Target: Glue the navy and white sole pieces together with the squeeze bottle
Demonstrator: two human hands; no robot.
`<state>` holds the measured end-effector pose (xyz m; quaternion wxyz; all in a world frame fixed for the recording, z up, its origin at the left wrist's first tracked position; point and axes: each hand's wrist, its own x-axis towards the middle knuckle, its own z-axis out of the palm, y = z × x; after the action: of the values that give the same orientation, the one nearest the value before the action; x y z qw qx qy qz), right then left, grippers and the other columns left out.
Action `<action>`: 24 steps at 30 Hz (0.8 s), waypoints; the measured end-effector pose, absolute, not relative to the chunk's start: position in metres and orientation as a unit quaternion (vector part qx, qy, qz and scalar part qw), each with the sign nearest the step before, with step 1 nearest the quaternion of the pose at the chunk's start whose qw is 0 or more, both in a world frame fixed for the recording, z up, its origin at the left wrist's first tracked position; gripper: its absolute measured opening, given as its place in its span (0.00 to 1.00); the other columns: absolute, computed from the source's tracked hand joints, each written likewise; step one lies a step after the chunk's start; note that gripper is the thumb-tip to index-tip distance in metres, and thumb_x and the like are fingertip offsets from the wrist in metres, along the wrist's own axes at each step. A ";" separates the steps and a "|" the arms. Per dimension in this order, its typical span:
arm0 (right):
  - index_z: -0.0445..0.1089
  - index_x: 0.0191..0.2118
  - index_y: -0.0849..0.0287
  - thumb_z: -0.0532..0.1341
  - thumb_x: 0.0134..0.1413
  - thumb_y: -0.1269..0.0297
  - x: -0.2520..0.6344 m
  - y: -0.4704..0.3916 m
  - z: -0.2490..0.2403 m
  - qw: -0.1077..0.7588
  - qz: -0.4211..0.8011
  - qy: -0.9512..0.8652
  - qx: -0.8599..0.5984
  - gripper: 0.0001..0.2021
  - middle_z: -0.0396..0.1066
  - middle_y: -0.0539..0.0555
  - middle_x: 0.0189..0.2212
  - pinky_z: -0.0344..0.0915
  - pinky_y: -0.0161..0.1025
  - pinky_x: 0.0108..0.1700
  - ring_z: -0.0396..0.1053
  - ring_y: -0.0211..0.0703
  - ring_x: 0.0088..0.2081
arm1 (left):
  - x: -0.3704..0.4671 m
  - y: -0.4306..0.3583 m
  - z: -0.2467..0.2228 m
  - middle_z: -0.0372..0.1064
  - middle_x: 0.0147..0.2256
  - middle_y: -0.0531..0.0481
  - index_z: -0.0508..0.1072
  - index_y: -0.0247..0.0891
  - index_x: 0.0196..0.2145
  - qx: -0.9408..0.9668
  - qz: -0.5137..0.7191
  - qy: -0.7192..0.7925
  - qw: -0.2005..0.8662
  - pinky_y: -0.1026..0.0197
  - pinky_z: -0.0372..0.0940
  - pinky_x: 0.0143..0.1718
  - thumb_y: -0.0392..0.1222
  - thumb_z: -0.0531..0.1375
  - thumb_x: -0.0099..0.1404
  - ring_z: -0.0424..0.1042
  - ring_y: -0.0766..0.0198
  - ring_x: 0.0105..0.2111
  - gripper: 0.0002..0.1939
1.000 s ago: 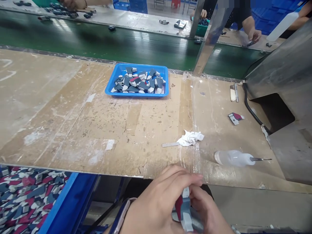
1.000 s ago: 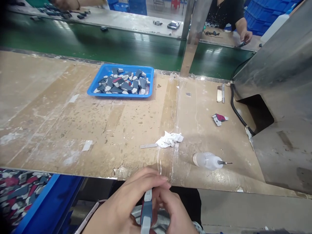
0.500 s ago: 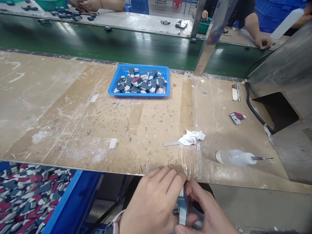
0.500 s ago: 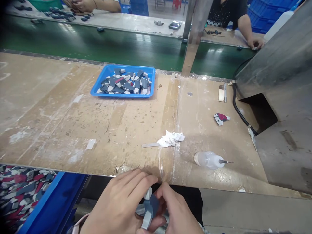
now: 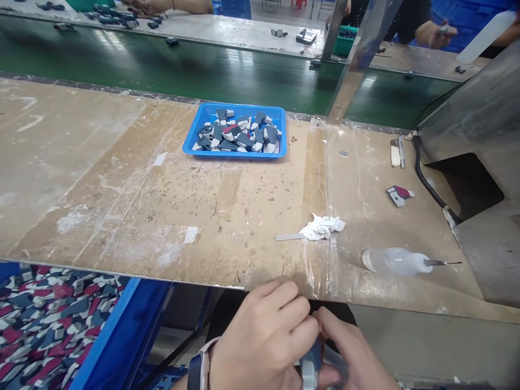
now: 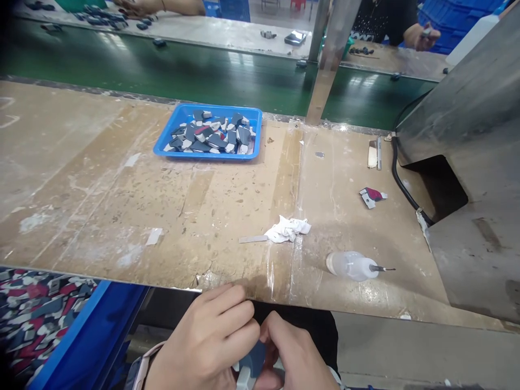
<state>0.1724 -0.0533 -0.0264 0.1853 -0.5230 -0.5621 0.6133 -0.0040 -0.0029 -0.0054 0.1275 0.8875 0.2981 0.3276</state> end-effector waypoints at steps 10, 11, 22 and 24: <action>0.66 0.34 0.57 0.65 0.37 0.62 0.170 -0.049 -0.020 0.226 0.628 -0.549 -0.504 0.14 0.66 0.47 0.27 0.59 0.33 0.32 0.61 0.38 0.29 | 0.001 -0.002 -0.006 0.53 0.22 0.53 0.61 0.36 0.19 0.864 0.367 0.315 0.137 0.58 0.47 0.24 0.54 0.49 0.76 0.52 0.65 0.25 0.30; 0.69 0.36 0.58 0.68 0.39 0.59 0.170 -0.051 -0.023 0.245 0.633 -0.541 -0.496 0.16 0.67 0.47 0.27 0.60 0.33 0.32 0.62 0.38 0.29 | 0.000 -0.003 -0.006 0.53 0.22 0.53 0.61 0.36 0.19 0.861 0.368 0.327 0.130 0.58 0.46 0.24 0.54 0.51 0.75 0.52 0.65 0.25 0.29; 0.74 0.25 0.56 0.66 0.42 0.29 0.185 -0.066 -0.043 0.371 0.590 -0.510 -0.503 0.29 0.68 0.49 0.20 0.55 0.37 0.31 0.59 0.38 0.23 | -0.001 -0.014 0.000 0.56 0.20 0.54 0.60 0.37 0.21 0.894 0.309 0.297 0.129 0.59 0.54 0.27 0.31 0.39 0.77 0.55 0.65 0.23 0.26; 0.72 0.26 0.56 0.63 0.47 0.30 0.182 -0.062 -0.038 0.386 0.605 -0.493 -0.492 0.29 0.68 0.50 0.22 0.55 0.38 0.33 0.60 0.40 0.24 | 0.003 -0.016 0.000 0.54 0.19 0.54 0.58 0.37 0.19 0.886 0.326 0.312 0.107 0.58 0.52 0.26 0.26 0.40 0.74 0.54 0.65 0.22 0.26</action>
<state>0.1819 -0.0621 -0.0381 0.3856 -0.4921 -0.4933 0.6048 0.0031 -0.0165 0.0002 0.1072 0.8861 0.3118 0.3258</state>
